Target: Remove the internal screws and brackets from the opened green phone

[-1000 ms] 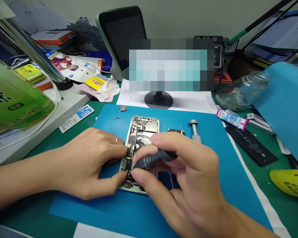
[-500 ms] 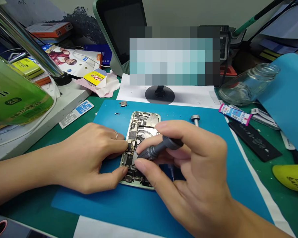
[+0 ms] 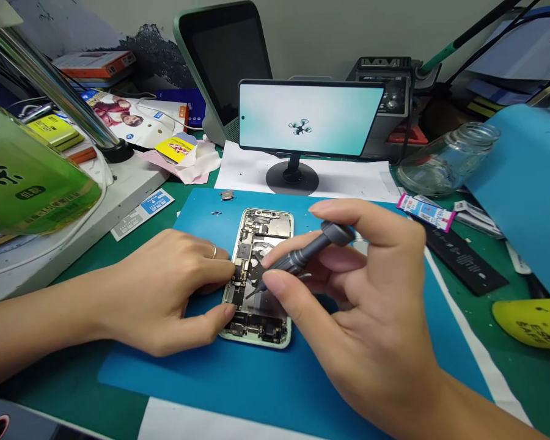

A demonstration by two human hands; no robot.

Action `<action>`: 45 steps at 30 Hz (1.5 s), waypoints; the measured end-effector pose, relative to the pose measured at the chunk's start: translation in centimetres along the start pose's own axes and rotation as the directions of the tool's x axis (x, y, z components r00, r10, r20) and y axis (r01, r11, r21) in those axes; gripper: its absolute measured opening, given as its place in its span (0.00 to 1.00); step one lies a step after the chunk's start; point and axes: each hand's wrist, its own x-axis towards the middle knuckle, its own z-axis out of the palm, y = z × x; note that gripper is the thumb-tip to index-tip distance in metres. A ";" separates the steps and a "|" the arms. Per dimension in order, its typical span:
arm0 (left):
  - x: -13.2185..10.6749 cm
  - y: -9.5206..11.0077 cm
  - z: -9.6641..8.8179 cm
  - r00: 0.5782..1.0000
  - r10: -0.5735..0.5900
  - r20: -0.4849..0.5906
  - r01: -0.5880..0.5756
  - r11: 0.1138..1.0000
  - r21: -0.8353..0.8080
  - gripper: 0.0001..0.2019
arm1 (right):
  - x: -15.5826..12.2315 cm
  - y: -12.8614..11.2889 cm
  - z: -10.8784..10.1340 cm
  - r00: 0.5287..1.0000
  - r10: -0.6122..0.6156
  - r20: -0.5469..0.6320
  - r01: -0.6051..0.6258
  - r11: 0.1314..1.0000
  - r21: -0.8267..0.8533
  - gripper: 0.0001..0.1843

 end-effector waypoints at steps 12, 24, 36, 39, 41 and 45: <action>-0.4 0.1 1.1 0.866 0.180 -0.467 -0.243 0.967 -0.077 0.08 | 0.9 0.4 -0.5 0.970 0.233 0.062 -0.241 0.950 0.198 0.29; -0.2 0.3 2.2 0.813 0.275 -0.513 -0.309 0.951 0.021 0.07 | 1.2 0.0 -0.5 0.976 0.200 0.090 -0.212 0.965 0.154 0.26; -0.4 0.1 2.5 0.802 0.282 -0.526 -0.313 0.949 0.031 0.07 | 0.8 -0.1 -0.4 0.978 0.174 0.118 -0.190 0.971 0.145 0.25; -0.3 0.1 2.5 0.801 0.276 -0.531 -0.312 0.950 0.023 0.07 | 1.0 -0.1 -0.4 0.979 0.169 0.113 -0.184 0.973 0.140 0.25; -0.2 0.2 2.5 0.797 0.273 -0.538 -0.311 0.950 0.022 0.07 | 1.0 0.0 -0.3 0.981 0.165 0.106 -0.179 0.973 0.148 0.25; -0.1 0.3 2.6 0.791 0.268 -0.550 -0.310 0.951 0.017 0.06 | 0.8 0.1 -0.3 0.978 0.172 0.115 -0.188 0.970 0.155 0.26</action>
